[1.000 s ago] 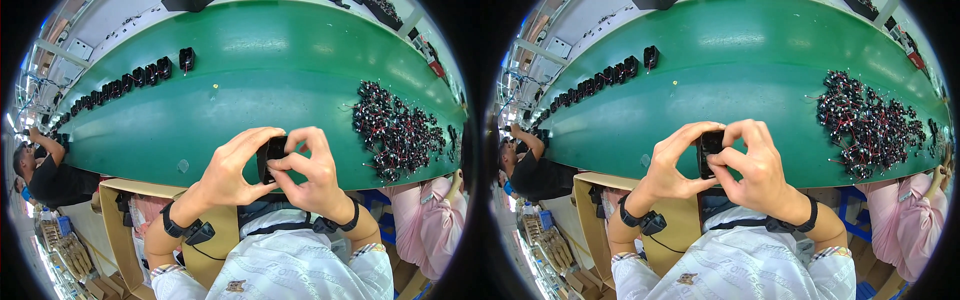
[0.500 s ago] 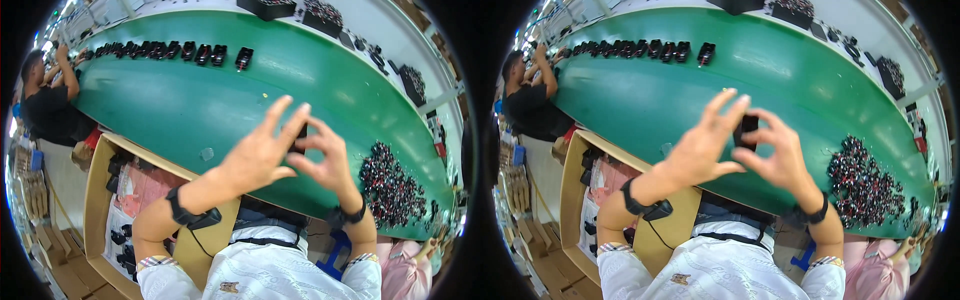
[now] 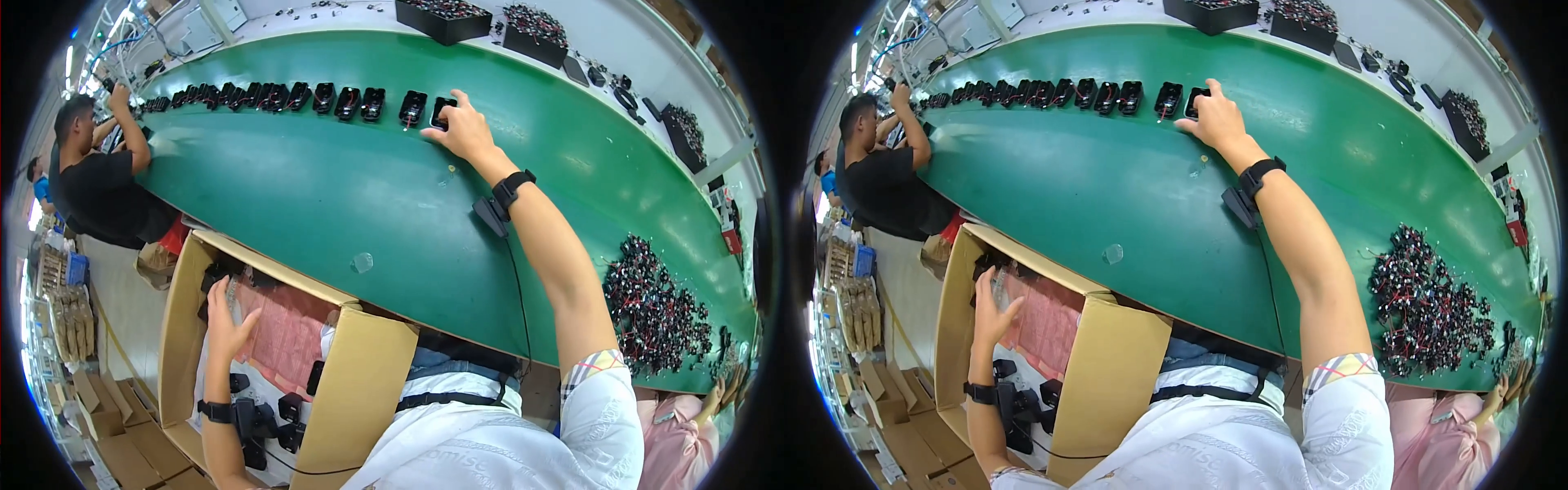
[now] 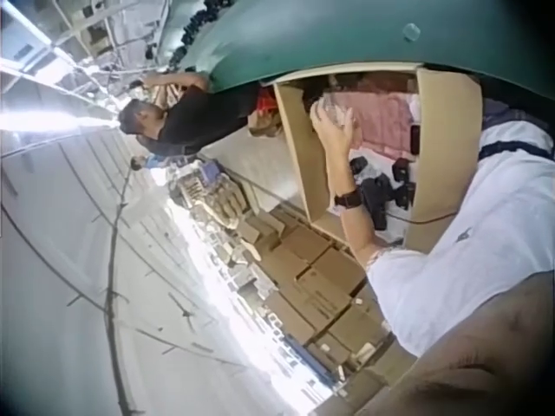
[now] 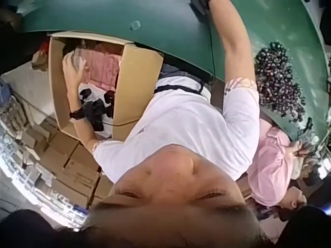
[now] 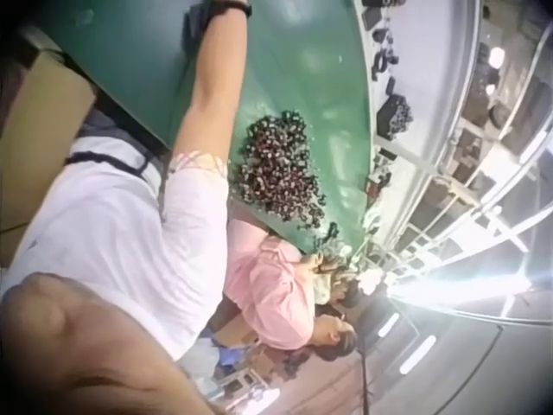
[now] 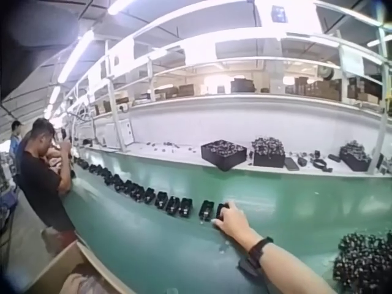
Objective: Assembling small electronic components into plastic housings on a production line.
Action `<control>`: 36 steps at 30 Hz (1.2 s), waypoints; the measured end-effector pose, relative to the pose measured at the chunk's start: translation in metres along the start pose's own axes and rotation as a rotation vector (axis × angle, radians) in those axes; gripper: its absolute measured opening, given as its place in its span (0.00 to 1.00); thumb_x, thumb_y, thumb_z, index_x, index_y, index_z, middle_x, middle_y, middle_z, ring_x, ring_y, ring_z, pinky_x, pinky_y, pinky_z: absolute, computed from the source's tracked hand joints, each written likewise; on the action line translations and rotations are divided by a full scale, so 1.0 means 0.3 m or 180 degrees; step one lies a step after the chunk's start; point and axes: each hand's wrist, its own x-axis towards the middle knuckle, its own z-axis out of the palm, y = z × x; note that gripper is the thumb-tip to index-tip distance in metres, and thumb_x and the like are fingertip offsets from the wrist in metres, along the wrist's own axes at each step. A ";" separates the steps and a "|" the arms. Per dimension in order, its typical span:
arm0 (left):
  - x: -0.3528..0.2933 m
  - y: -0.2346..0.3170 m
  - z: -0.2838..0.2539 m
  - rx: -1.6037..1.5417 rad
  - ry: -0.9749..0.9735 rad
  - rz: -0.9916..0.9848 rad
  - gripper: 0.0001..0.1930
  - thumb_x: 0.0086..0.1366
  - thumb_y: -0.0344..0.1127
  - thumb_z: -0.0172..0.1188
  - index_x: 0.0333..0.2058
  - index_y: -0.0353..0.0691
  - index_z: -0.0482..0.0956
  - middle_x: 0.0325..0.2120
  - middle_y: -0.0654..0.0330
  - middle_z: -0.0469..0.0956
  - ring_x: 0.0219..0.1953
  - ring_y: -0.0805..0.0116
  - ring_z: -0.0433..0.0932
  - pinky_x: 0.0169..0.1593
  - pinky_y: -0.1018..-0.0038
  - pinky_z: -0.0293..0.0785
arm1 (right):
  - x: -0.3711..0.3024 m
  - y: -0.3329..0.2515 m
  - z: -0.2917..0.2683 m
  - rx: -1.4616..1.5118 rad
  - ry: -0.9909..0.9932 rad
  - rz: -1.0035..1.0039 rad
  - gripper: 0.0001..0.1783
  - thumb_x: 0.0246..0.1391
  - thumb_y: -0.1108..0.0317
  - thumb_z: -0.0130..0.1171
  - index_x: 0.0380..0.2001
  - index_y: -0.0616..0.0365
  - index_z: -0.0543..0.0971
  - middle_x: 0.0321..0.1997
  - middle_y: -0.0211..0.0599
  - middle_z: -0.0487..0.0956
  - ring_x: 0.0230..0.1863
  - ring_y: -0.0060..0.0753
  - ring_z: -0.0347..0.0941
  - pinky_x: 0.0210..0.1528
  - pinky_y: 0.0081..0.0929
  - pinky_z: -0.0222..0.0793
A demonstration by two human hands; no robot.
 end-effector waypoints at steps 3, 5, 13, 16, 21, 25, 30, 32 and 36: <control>0.098 0.010 0.151 -0.0151 -0.0137 -0.0217 0.44 0.52 0.43 0.74 0.64 0.30 0.63 0.59 0.38 0.66 0.62 0.38 0.65 0.65 0.55 0.64 | -0.114 0.001 -0.142 -0.0092 0.0045 -0.0088 0.32 0.46 0.42 0.73 0.45 0.59 0.84 0.70 0.57 0.66 0.50 0.60 0.79 0.54 0.49 0.76; 0.119 -0.047 0.229 0.0437 0.0096 -0.0164 0.38 0.52 0.38 0.72 0.59 0.29 0.68 0.52 0.35 0.70 0.57 0.36 0.66 0.63 0.53 0.64 | -0.250 -0.006 -0.301 -0.0028 0.0339 -0.0126 0.32 0.48 0.44 0.72 0.48 0.58 0.83 0.70 0.55 0.66 0.51 0.61 0.79 0.55 0.48 0.75; 0.081 -0.015 0.146 0.0459 -0.0102 -0.0387 0.41 0.57 0.41 0.70 0.66 0.36 0.63 0.68 0.33 0.55 0.67 0.32 0.60 0.67 0.54 0.63 | -0.919 0.330 -0.962 -0.1085 -0.0583 0.0936 0.18 0.52 0.60 0.68 0.44 0.56 0.83 0.50 0.42 0.81 0.53 0.50 0.76 0.58 0.41 0.71; 0.108 0.123 0.168 0.0286 -0.0166 -0.0337 0.41 0.58 0.40 0.70 0.66 0.33 0.61 0.68 0.34 0.55 0.67 0.33 0.60 0.68 0.54 0.62 | -1.024 0.311 -0.915 -0.1395 -0.0648 0.0735 0.22 0.49 0.60 0.70 0.48 0.54 0.82 0.54 0.39 0.78 0.56 0.48 0.72 0.61 0.42 0.68; 0.110 0.052 0.216 0.0334 -0.0187 -0.0246 0.41 0.58 0.33 0.70 0.66 0.29 0.59 0.64 0.38 0.64 0.62 0.40 0.69 0.64 0.60 0.67 | -1.016 0.313 -0.726 -0.1240 -0.0349 0.0694 0.21 0.48 0.66 0.71 0.47 0.53 0.81 0.47 0.37 0.75 0.48 0.45 0.72 0.52 0.38 0.72; 0.084 -0.037 0.194 -0.1020 -0.0261 -0.0380 0.39 0.59 0.27 0.70 0.66 0.34 0.58 0.58 0.48 0.70 0.56 0.62 0.72 0.60 0.67 0.69 | -0.972 0.186 -0.649 -0.0237 -0.0357 0.0431 0.15 0.48 0.72 0.68 0.41 0.55 0.80 0.51 0.37 0.75 0.49 0.46 0.75 0.52 0.38 0.74; 0.132 0.133 -0.005 -0.1977 0.0197 -0.0841 0.37 0.61 0.20 0.61 0.68 0.38 0.57 0.63 0.49 0.66 0.63 0.57 0.70 0.65 0.65 0.65 | -0.969 0.192 -0.699 0.0610 0.0113 0.0615 0.09 0.51 0.75 0.66 0.38 0.58 0.81 0.52 0.38 0.79 0.47 0.40 0.80 0.45 0.33 0.78; 0.147 0.109 -0.076 -0.2262 0.0281 -0.0376 0.39 0.60 0.19 0.60 0.69 0.39 0.57 0.65 0.49 0.64 0.65 0.58 0.68 0.67 0.66 0.64 | -0.956 0.162 -0.715 0.1106 0.0148 0.0818 0.10 0.53 0.80 0.61 0.40 0.60 0.81 0.52 0.39 0.79 0.48 0.37 0.80 0.44 0.31 0.80; 0.225 0.519 -0.149 -0.2272 -0.0092 0.0016 0.38 0.57 0.17 0.62 0.66 0.32 0.59 0.61 0.49 0.68 0.62 0.59 0.71 0.67 0.66 0.64 | -0.958 0.201 -0.706 0.1103 -0.0014 0.0545 0.12 0.55 0.83 0.57 0.41 0.62 0.81 0.53 0.40 0.79 0.49 0.34 0.80 0.44 0.26 0.80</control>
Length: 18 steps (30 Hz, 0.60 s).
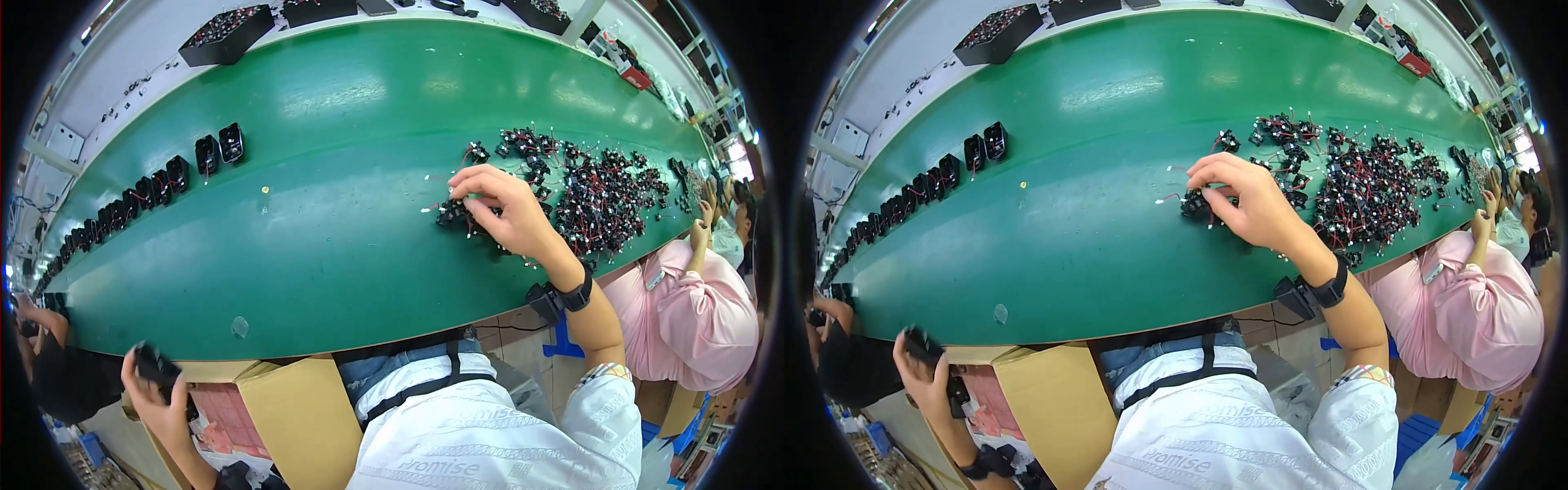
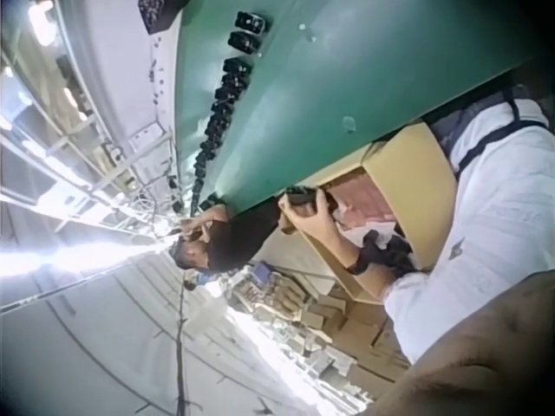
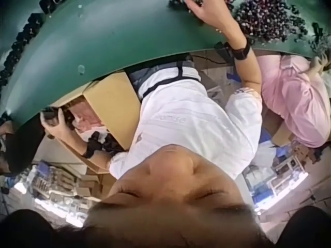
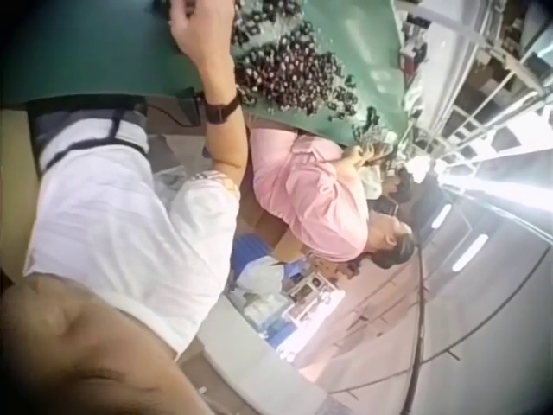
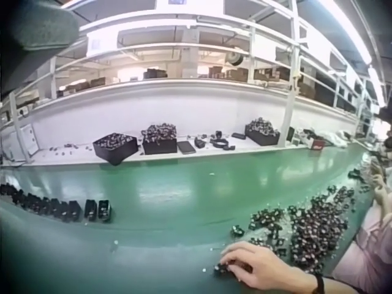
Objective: Assembling small electronic components into plastic housings on a production line.
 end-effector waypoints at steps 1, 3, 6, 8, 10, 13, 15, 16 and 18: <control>0.031 0.051 0.065 0.0176 -0.0351 0.0297 0.37 0.55 0.18 0.63 0.64 0.33 0.61 0.60 0.50 0.69 0.60 0.60 0.72 0.66 0.67 0.65 | 0.006 -0.002 0.008 0.0168 0.0090 0.0109 0.12 0.55 0.84 0.55 0.41 0.62 0.81 0.53 0.40 0.80 0.48 0.33 0.80 0.43 0.25 0.79; 0.094 0.091 0.229 0.0336 -0.0997 0.1033 0.42 0.48 0.20 0.63 0.65 0.33 0.62 0.58 0.52 0.69 0.59 0.60 0.72 0.64 0.67 0.67 | 0.020 -0.014 0.023 0.0502 -0.0025 0.0291 0.13 0.57 0.84 0.52 0.42 0.62 0.81 0.54 0.39 0.80 0.47 0.30 0.80 0.42 0.22 0.79; 0.166 0.157 0.461 0.0119 -0.2006 0.0810 0.46 0.46 0.24 0.63 0.68 0.37 0.60 0.58 0.54 0.67 0.59 0.63 0.70 0.60 0.67 0.72 | 0.011 0.003 0.055 0.0357 0.0115 0.0313 0.14 0.57 0.85 0.50 0.42 0.62 0.81 0.54 0.38 0.80 0.47 0.29 0.79 0.41 0.22 0.78; 0.199 0.169 0.561 0.0147 -0.2440 0.0928 0.42 0.46 0.24 0.62 0.65 0.38 0.63 0.55 0.54 0.68 0.56 0.63 0.71 0.58 0.66 0.75 | -0.006 -0.008 0.050 0.0168 0.0006 0.0349 0.14 0.56 0.82 0.54 0.44 0.60 0.81 0.56 0.40 0.79 0.51 0.37 0.79 0.45 0.28 0.78; 0.218 0.143 0.662 0.0051 -0.2591 0.0864 0.36 0.45 0.27 0.63 0.58 0.37 0.68 0.50 0.51 0.71 0.53 0.55 0.74 0.57 0.64 0.73 | -0.025 -0.043 0.055 -0.0782 0.0309 -0.0168 0.15 0.53 0.78 0.59 0.46 0.58 0.81 0.58 0.43 0.77 0.55 0.47 0.77 0.53 0.36 0.75; 0.231 0.155 0.775 0.0047 -0.2777 0.1332 0.37 0.46 0.27 0.63 0.59 0.39 0.67 0.51 0.51 0.73 0.56 0.54 0.74 0.60 0.62 0.71 | -0.020 -0.075 0.077 -0.0899 0.0106 0.0165 0.19 0.52 0.70 0.66 0.49 0.56 0.80 0.55 0.44 0.76 0.53 0.53 0.76 0.56 0.42 0.73; 0.238 0.145 0.809 0.0060 -0.2883 0.1437 0.37 0.46 0.27 0.64 0.60 0.40 0.67 0.53 0.52 0.73 0.57 0.57 0.74 0.60 0.61 0.72 | -0.007 -0.027 0.104 -0.1416 -0.0160 0.0223 0.24 0.51 0.66 0.70 0.52 0.54 0.78 0.46 0.42 0.78 0.47 0.49 0.77 0.50 0.41 0.74; 0.235 0.141 0.822 -0.0033 -0.3026 0.1285 0.38 0.46 0.28 0.65 0.60 0.40 0.67 0.53 0.52 0.73 0.57 0.55 0.75 0.59 0.61 0.72 | -0.011 0.004 0.106 -0.1444 -0.0140 0.0260 0.24 0.51 0.66 0.70 0.52 0.54 0.78 0.46 0.42 0.78 0.47 0.49 0.77 0.50 0.41 0.74; 0.238 0.133 0.832 -0.0125 -0.3119 0.1096 0.38 0.47 0.28 0.66 0.60 0.40 0.66 0.53 0.53 0.73 0.56 0.54 0.75 0.59 0.60 0.73 | 0.010 0.034 0.112 -0.1342 -0.0559 0.0280 0.25 0.51 0.66 0.69 0.53 0.53 0.77 0.39 0.40 0.79 0.40 0.45 0.79 0.45 0.39 0.75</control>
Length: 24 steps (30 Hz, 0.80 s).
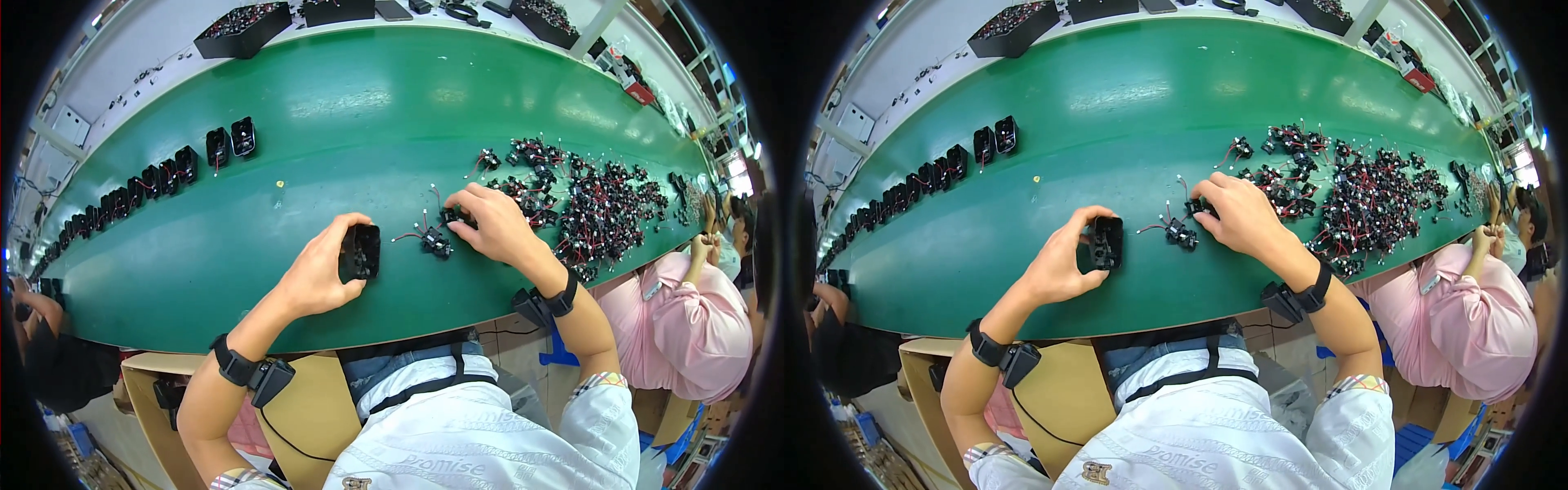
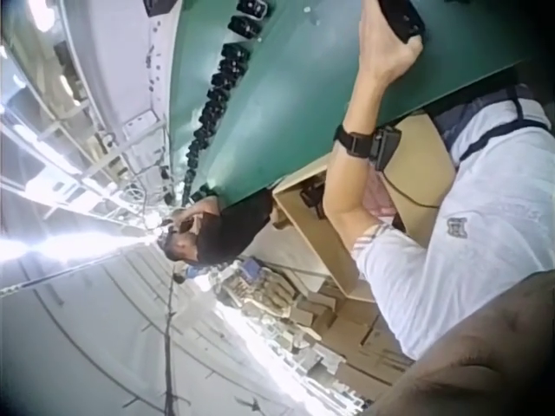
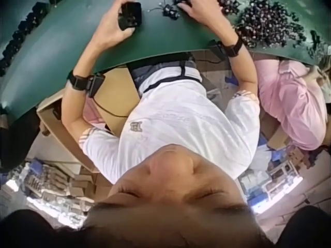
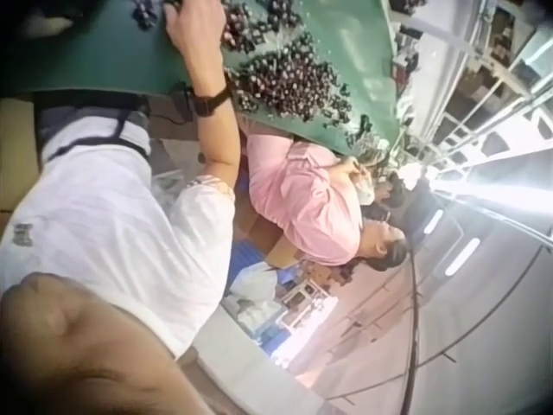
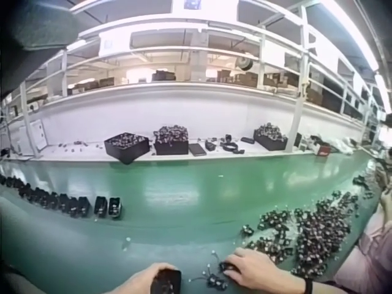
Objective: Assembling small electronic components into plastic housings on a production line.
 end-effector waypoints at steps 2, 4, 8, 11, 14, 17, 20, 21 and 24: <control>0.000 -0.019 -0.004 0.0136 -0.0140 -0.0001 0.39 0.47 0.29 0.67 0.61 0.40 0.66 0.53 0.53 0.73 0.55 0.55 0.76 0.58 0.60 0.73 | -0.003 -0.003 -0.010 0.0387 0.0196 0.0082 0.25 0.52 0.68 0.68 0.54 0.54 0.76 0.36 0.38 0.79 0.35 0.40 0.79 0.39 0.34 0.75; 0.010 -0.009 -0.002 0.0008 -0.0091 0.0075 0.38 0.48 0.27 0.67 0.61 0.40 0.65 0.51 0.53 0.74 0.54 0.55 0.76 0.58 0.61 0.74 | -0.004 -0.031 -0.082 0.1008 0.0261 0.0332 0.24 0.53 0.70 0.67 0.54 0.56 0.75 0.37 0.37 0.80 0.32 0.33 0.79 0.33 0.28 0.74; -0.004 0.047 0.004 -0.0565 -0.0025 0.0211 0.38 0.50 0.24 0.65 0.62 0.41 0.63 0.49 0.53 0.74 0.53 0.59 0.77 0.58 0.62 0.76 | -0.014 -0.131 -0.154 0.3085 0.0383 0.1060 0.14 0.57 0.79 0.64 0.46 0.63 0.75 0.45 0.40 0.82 0.37 0.20 0.80 0.35 0.21 0.77; -0.020 0.063 0.018 -0.1163 -0.0172 0.0259 0.40 0.52 0.23 0.65 0.64 0.40 0.59 0.56 0.54 0.69 0.58 0.62 0.73 0.62 0.63 0.73 | -0.045 -0.215 -0.120 0.4173 0.0373 0.0527 0.11 0.55 0.82 0.63 0.41 0.65 0.76 0.49 0.48 0.81 0.47 0.27 0.79 0.51 0.26 0.77; -0.027 0.084 0.028 -0.1418 -0.0360 0.0279 0.42 0.53 0.22 0.64 0.66 0.39 0.56 0.61 0.54 0.65 0.62 0.64 0.69 0.65 0.65 0.69 | -0.076 -0.260 -0.065 0.4669 0.0227 0.0577 0.13 0.54 0.85 0.60 0.44 0.67 0.78 0.54 0.49 0.79 0.51 0.27 0.77 0.53 0.26 0.75; -0.025 0.093 0.048 -0.1912 -0.0447 0.0283 0.42 0.51 0.22 0.63 0.66 0.42 0.56 0.57 0.56 0.65 0.57 0.65 0.74 0.61 0.65 0.73 | -0.058 -0.315 -0.013 0.3807 0.0759 0.0245 0.16 0.53 0.87 0.58 0.46 0.68 0.78 0.50 0.45 0.80 0.43 0.22 0.75 0.45 0.21 0.74; -0.029 0.075 0.049 -0.2211 -0.0477 0.0248 0.43 0.50 0.21 0.61 0.66 0.42 0.56 0.57 0.56 0.64 0.57 0.65 0.73 0.61 0.66 0.73 | -0.044 -0.352 0.011 0.2985 0.1294 0.0076 0.16 0.52 0.88 0.59 0.44 0.67 0.77 0.47 0.44 0.80 0.42 0.22 0.76 0.44 0.20 0.74; -0.034 0.083 0.047 -0.2204 -0.0449 0.0292 0.42 0.51 0.22 0.59 0.66 0.42 0.56 0.55 0.57 0.64 0.54 0.68 0.73 0.59 0.69 0.73 | -0.040 -0.357 0.016 0.2448 0.1602 0.0034 0.16 0.51 0.89 0.59 0.43 0.66 0.77 0.45 0.43 0.80 0.42 0.23 0.76 0.44 0.20 0.74; -0.040 0.072 0.030 -0.1800 -0.0764 0.0205 0.41 0.51 0.24 0.57 0.66 0.42 0.56 0.55 0.58 0.63 0.51 0.70 0.72 0.55 0.72 0.73 | -0.037 -0.358 0.010 0.2413 0.1402 -0.0255 0.15 0.50 0.89 0.61 0.41 0.65 0.76 0.44 0.42 0.80 0.41 0.24 0.78 0.44 0.20 0.76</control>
